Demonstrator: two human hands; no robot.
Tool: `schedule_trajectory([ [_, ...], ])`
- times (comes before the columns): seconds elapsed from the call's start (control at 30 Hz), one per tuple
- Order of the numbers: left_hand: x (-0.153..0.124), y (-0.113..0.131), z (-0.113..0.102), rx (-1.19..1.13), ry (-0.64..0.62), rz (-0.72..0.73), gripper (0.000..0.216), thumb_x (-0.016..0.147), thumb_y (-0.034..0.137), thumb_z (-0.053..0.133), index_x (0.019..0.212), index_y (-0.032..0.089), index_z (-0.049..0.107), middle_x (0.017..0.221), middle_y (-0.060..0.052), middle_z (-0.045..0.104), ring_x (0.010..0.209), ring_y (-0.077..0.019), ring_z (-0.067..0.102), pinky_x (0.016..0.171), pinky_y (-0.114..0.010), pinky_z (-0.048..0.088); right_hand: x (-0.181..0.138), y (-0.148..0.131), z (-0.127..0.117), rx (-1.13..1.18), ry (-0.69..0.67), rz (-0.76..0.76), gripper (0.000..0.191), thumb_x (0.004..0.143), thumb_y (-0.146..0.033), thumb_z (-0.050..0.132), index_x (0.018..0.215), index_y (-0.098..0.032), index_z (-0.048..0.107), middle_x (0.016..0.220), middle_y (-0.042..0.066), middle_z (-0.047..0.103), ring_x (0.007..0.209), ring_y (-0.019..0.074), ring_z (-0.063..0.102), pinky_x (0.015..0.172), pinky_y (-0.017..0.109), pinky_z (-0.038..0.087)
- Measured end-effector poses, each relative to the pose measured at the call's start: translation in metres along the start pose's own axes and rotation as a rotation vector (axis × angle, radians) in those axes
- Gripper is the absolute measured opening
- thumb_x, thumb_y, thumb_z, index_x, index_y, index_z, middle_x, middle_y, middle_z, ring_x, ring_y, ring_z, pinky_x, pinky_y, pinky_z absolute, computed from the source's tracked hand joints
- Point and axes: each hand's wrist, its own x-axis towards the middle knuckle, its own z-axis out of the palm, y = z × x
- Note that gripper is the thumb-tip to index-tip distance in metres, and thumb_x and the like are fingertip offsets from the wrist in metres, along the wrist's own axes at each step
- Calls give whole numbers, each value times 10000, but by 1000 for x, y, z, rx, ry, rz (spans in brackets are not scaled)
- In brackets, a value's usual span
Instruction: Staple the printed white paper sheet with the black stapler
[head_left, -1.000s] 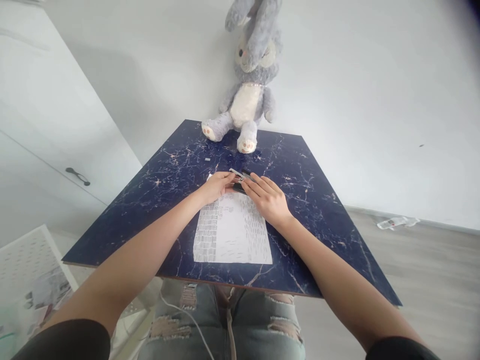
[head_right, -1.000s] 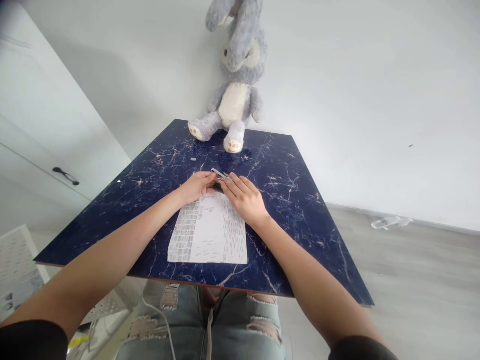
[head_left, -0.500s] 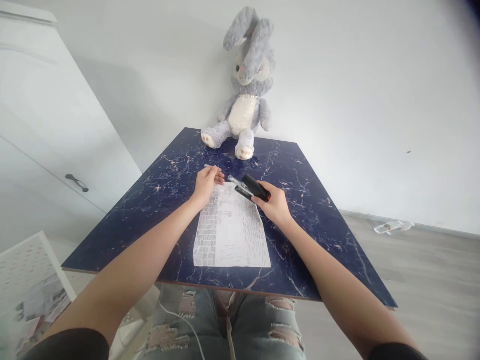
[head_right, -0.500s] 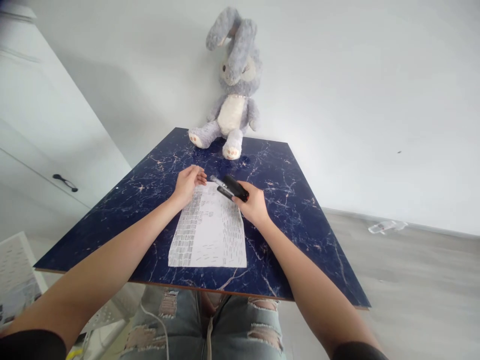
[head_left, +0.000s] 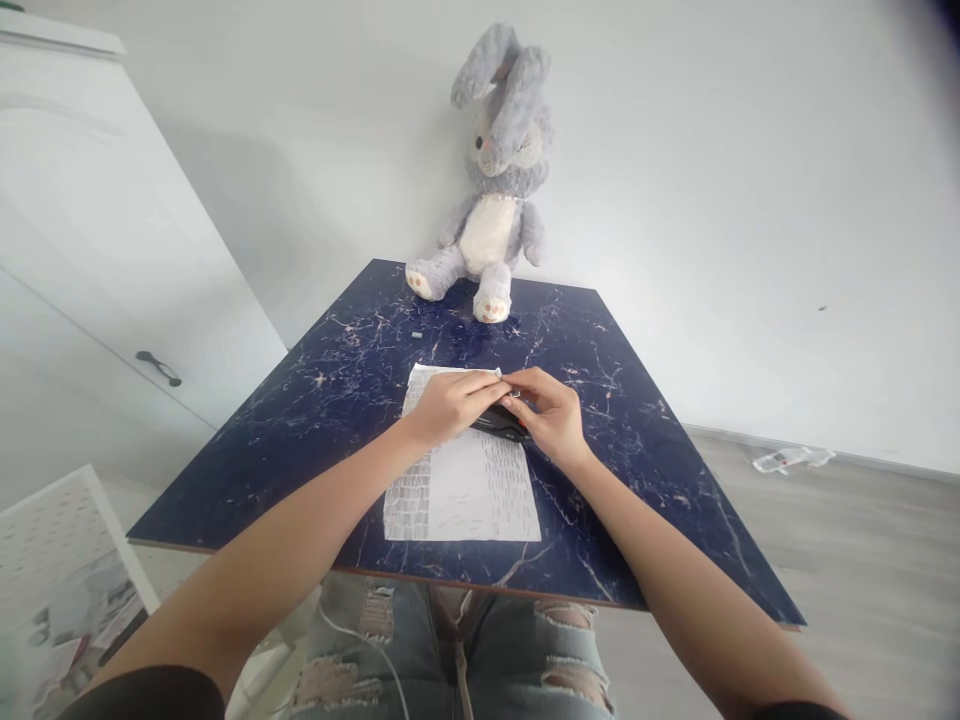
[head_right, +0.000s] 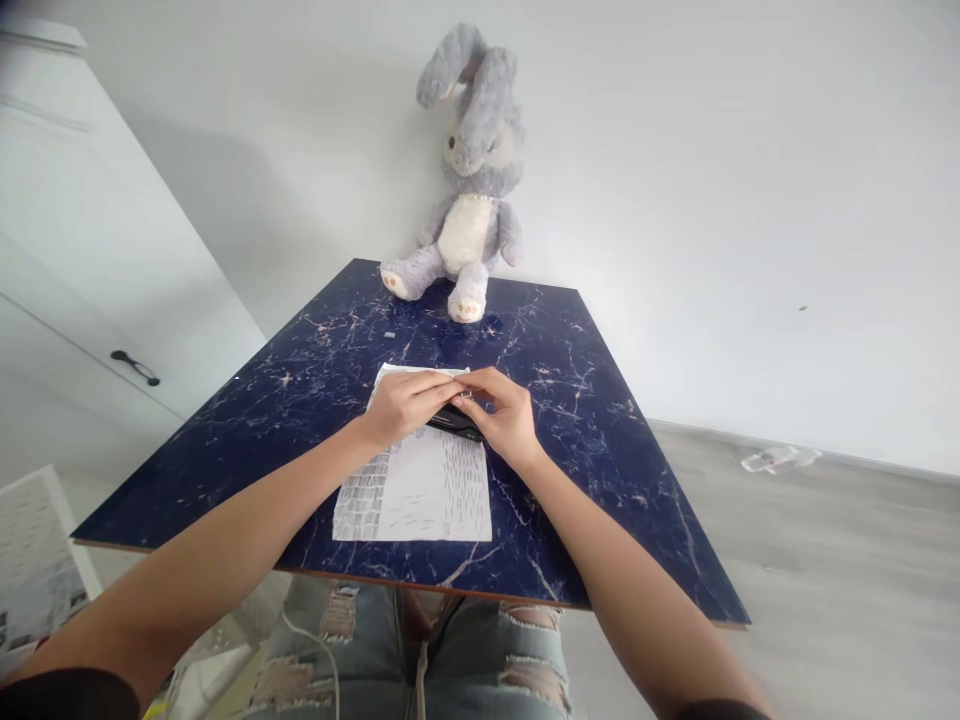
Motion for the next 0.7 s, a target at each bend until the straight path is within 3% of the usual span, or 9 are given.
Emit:
schedule_trajectory([
  [0.17,2,2,1,2,30,7,140,1058,210,581,1087,187,716,1026,-40,794,901,-147,769,780,-272,627,-2,-5,1,-106,28,-73,190,994,-343,702,1156,-280,782,1069,57,760,930,214,716,826,387,633],
  [0.27,1,-6,-1,13,65,-26,109,1037,229,619,1069,200,719,984,-23,792,842,-140,748,752,-267,597,1,3,-4,-149,23,-36,217,1002,-343,673,1181,-268,771,1084,61,768,932,216,729,852,386,627],
  [0.37,-6,-30,-6,77,43,-300,213,1060,260,535,985,203,726,901,-38,766,788,-160,716,713,-289,558,7,27,-20,-215,116,100,266,982,-358,655,1195,-235,754,1011,63,785,870,221,747,853,392,624],
  [0.47,-24,-66,-8,178,-133,-710,310,1060,257,456,951,186,737,907,-90,735,836,-214,708,798,-347,560,13,60,-45,-363,176,242,216,899,-336,680,1042,-201,770,880,55,791,763,224,747,832,388,616],
  [0.57,-44,-97,-5,265,-349,-901,339,1031,270,470,1216,171,737,1257,-164,701,1168,-304,672,1018,-439,532,13,88,-68,-532,179,375,112,807,-298,700,813,-204,762,817,54,793,786,248,757,867,393,601],
  [0.63,-55,-108,0,300,-480,-961,481,1036,333,459,1463,169,609,1554,-183,532,1405,-366,530,1150,-522,448,12,100,-77,-588,177,450,93,765,-293,718,754,-214,766,850,55,808,843,268,769,923,408,591],
  [0.7,-61,-112,5,311,-608,-981,594,1052,381,402,1603,165,454,1718,-153,326,1542,-395,365,1239,-571,335,10,106,-79,-601,169,494,95,745,-301,734,725,-220,778,925,59,823,893,278,776,974,417,583],
])
